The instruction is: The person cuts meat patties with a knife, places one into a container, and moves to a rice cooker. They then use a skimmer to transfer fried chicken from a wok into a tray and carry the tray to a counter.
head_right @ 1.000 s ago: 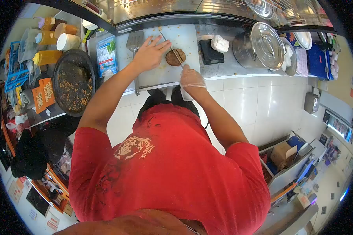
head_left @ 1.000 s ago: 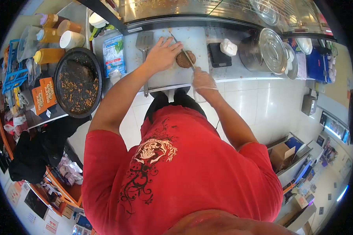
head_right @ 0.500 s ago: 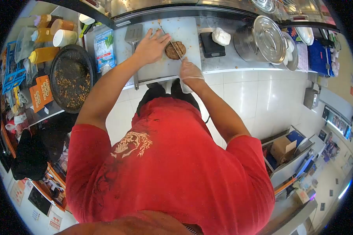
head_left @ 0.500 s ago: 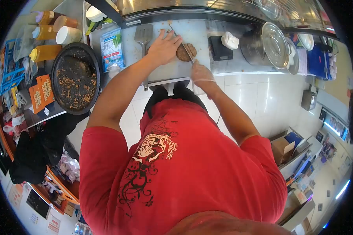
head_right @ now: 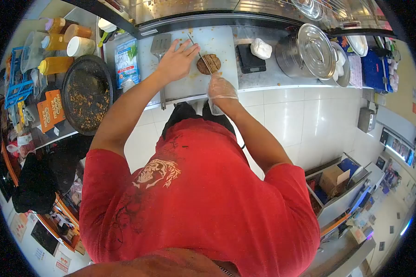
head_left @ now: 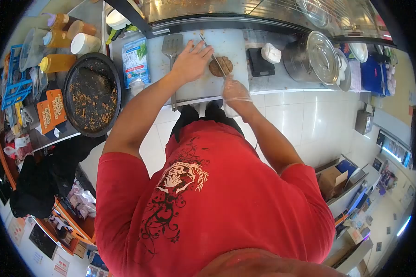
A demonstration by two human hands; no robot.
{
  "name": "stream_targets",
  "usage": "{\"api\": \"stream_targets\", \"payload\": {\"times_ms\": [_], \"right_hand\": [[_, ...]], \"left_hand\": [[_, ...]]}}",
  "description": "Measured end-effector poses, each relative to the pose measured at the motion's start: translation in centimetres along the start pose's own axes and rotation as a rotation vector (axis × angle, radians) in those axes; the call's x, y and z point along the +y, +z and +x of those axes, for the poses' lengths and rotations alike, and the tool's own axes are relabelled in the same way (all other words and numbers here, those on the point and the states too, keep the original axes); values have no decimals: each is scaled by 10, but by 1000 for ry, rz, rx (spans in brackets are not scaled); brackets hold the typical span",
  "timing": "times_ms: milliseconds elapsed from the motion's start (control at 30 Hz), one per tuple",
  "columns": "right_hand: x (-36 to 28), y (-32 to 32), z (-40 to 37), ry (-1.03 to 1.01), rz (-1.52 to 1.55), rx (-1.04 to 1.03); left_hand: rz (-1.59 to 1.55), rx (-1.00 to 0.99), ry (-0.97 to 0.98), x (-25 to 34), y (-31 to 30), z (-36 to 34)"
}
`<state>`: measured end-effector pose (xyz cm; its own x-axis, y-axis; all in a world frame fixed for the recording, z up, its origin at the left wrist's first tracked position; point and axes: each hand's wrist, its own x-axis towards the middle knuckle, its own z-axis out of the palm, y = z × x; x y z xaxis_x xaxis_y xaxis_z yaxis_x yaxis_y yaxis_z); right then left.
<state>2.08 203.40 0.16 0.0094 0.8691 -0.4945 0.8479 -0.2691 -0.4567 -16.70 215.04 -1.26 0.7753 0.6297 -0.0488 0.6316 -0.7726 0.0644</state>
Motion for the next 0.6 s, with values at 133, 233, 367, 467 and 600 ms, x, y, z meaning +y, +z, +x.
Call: {"api": "stream_targets", "payload": {"times_ms": [133,233,367,467,600], "right_hand": [[0,5,4,-26,-79,49],[-5,-4,4,-2,-77,6],[-6,0,1,-56,-53,27],[-1,10,3,-46,-68,43],[-5,2,3,-32,-81,20]], "left_hand": [[15,5,6,-1,3,1],[14,15,-3,-1,0,2],[8,13,-5,-2,-2,-2],[1,1,-7,0,-1,-4],[6,17,-10,-1,-4,-1]]}}
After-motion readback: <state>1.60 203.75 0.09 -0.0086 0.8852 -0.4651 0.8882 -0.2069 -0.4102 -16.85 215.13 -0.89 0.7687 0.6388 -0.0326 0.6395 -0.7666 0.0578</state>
